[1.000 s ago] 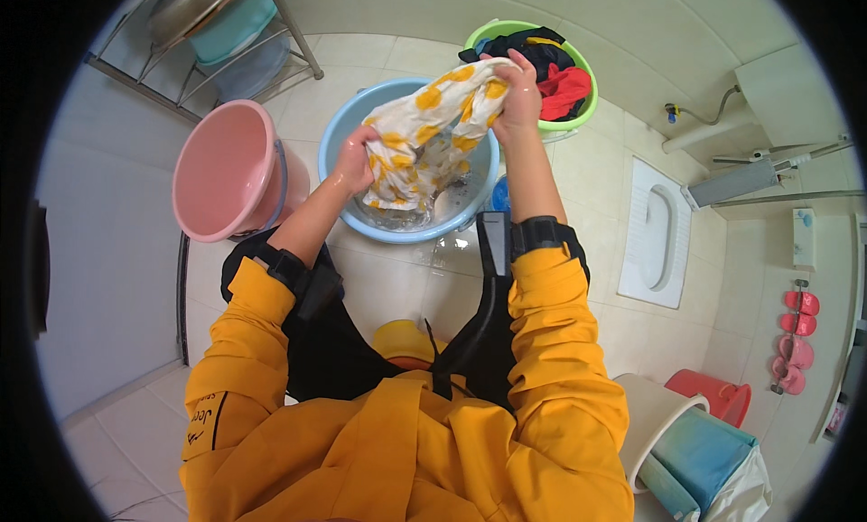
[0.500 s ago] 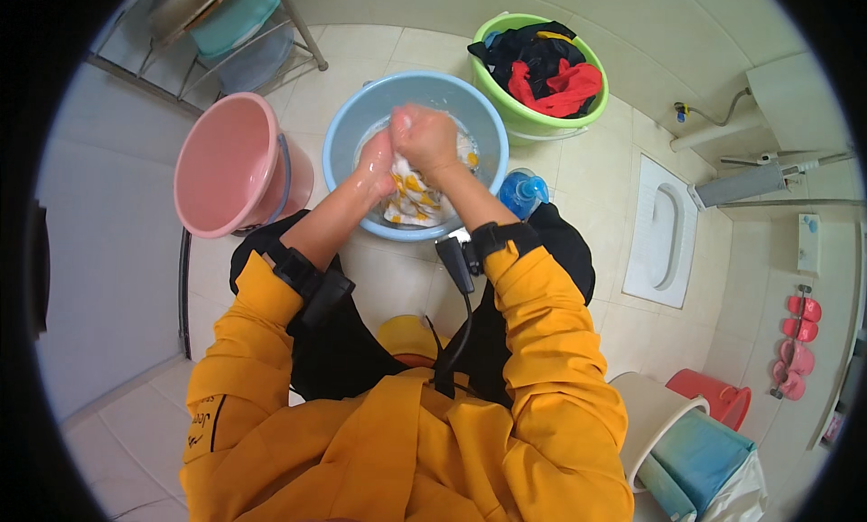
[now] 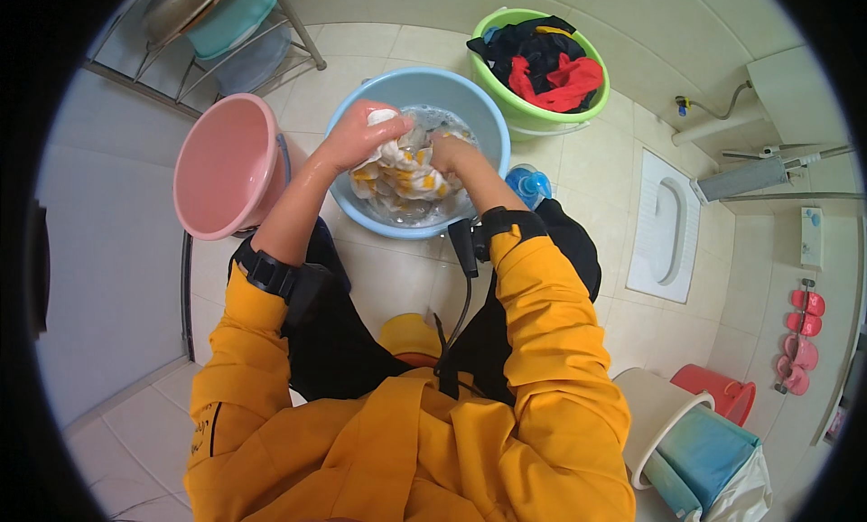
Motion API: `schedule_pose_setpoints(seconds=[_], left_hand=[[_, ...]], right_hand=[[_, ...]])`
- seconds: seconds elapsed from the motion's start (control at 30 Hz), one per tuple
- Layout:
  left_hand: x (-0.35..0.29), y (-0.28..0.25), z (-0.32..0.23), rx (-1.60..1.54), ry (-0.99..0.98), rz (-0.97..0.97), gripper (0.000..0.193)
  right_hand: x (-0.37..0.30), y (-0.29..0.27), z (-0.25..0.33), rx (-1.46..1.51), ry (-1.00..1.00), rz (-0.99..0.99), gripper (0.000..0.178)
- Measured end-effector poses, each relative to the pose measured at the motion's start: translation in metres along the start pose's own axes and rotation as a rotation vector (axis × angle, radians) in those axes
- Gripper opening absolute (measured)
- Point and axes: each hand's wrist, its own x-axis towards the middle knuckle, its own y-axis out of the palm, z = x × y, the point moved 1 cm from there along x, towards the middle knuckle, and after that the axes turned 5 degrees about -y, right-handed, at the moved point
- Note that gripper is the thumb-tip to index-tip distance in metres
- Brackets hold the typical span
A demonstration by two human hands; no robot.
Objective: The person sits on a low stool and hand-washes a patterned cloth in a blue basin filled with soapy water. They repeatedly submerge, scrub, wring, and rinse the cloth, then transfer it to a pink basin.
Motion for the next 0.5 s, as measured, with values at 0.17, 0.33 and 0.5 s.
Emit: schedule_pose_setpoints(seconds=[0.17,0.33,0.5], left_hand=[[-0.017,-0.017,-0.017,-0.056,0.16,-0.02,0.024],[-0.019,-0.03,-0.015,-0.218,0.255,0.069,0.018],[-0.022,-0.039,-0.015,-0.287,0.27,0.263,0.025]], right_hand=[[0.022,0.045,0.008,-0.503,-0.369,-0.142,0.062],[0.022,0.055,0.014,-0.009,-0.289,-0.112,0.041],[0.009,0.029,0.027,-0.194,-0.194,-0.066,0.038]])
